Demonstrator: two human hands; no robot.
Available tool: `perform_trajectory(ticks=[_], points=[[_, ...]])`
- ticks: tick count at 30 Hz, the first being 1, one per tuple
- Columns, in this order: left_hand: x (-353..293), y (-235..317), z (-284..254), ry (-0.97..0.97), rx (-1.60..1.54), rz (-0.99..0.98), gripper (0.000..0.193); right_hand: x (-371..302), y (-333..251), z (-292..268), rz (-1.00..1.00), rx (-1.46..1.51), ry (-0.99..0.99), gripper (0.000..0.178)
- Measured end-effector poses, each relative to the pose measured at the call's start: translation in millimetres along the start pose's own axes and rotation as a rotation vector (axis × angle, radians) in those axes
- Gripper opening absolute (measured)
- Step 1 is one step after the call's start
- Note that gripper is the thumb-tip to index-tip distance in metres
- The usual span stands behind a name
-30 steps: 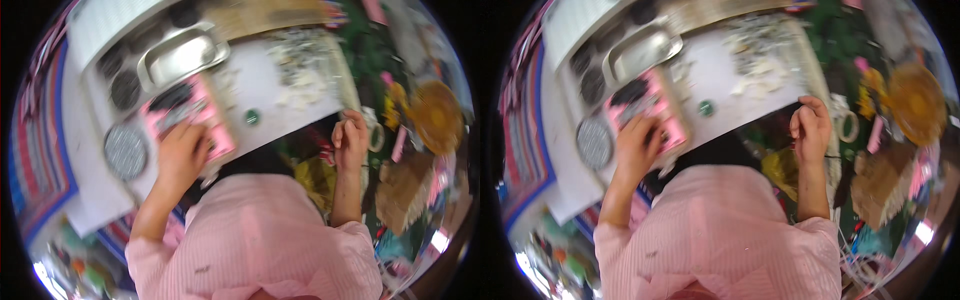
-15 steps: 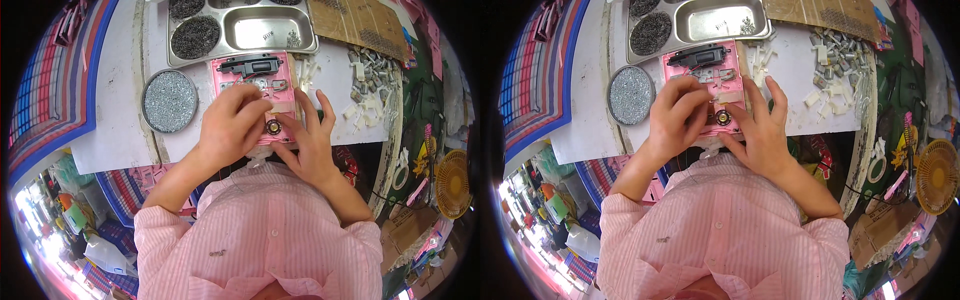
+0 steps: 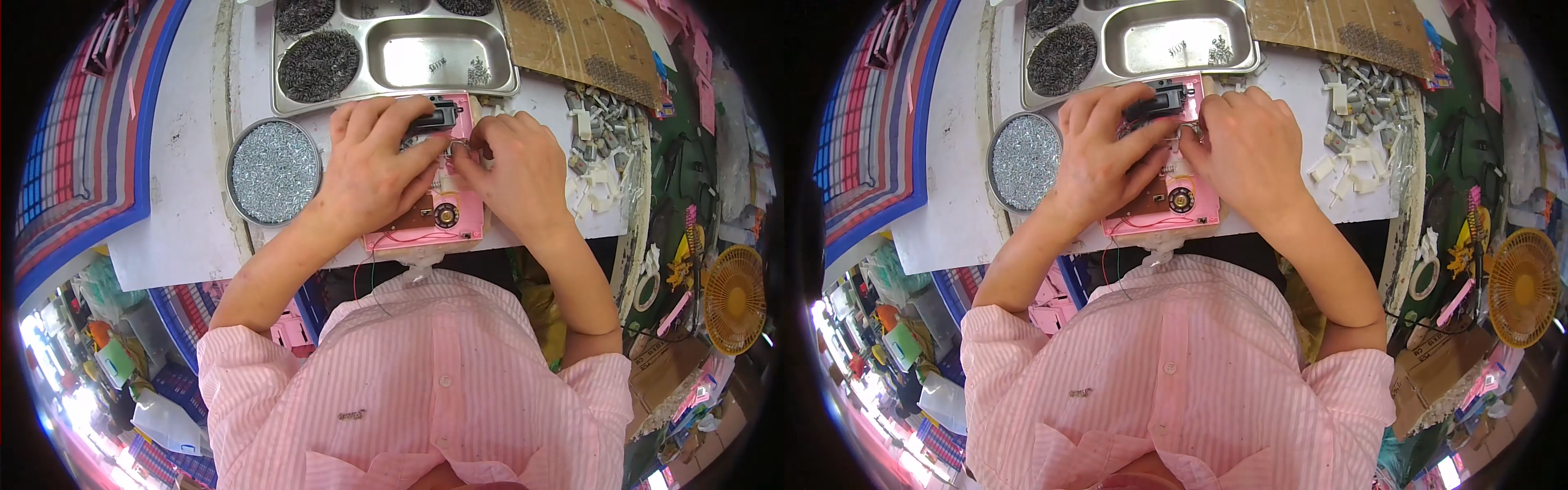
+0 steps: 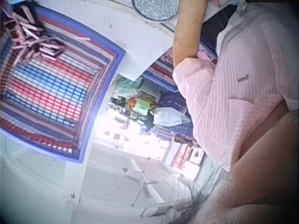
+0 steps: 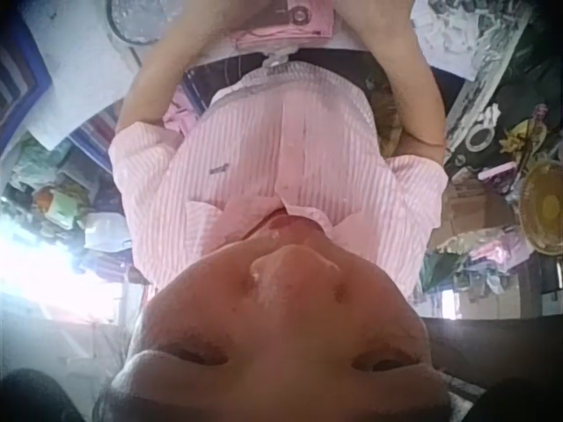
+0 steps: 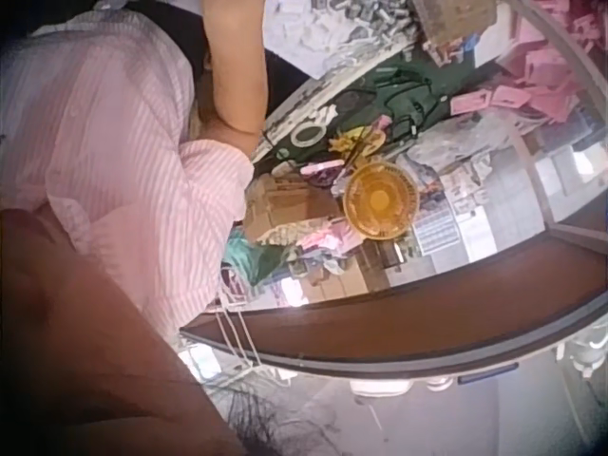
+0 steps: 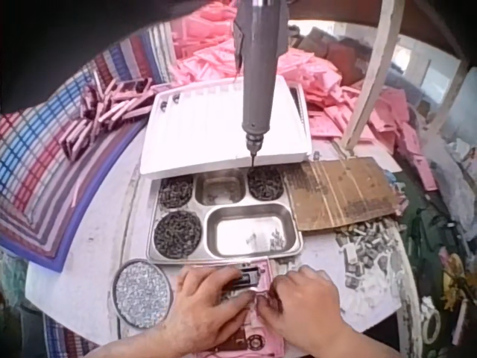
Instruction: Assembling a pink toy by soldering components and screwing the casing together.
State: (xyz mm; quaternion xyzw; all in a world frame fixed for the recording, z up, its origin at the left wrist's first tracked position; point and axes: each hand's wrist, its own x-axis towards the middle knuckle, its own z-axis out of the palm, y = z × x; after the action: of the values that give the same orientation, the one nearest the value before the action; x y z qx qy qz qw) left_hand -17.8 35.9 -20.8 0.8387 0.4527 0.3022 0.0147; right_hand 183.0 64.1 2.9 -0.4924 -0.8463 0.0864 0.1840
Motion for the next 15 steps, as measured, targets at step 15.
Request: perform_trajectory(ticks=[15], points=[[4, 6, -3, -0.084, 0.032, 0.014, 0.032, 10, 5, 0, -0.062, -0.026, -0.142, 0.015]])
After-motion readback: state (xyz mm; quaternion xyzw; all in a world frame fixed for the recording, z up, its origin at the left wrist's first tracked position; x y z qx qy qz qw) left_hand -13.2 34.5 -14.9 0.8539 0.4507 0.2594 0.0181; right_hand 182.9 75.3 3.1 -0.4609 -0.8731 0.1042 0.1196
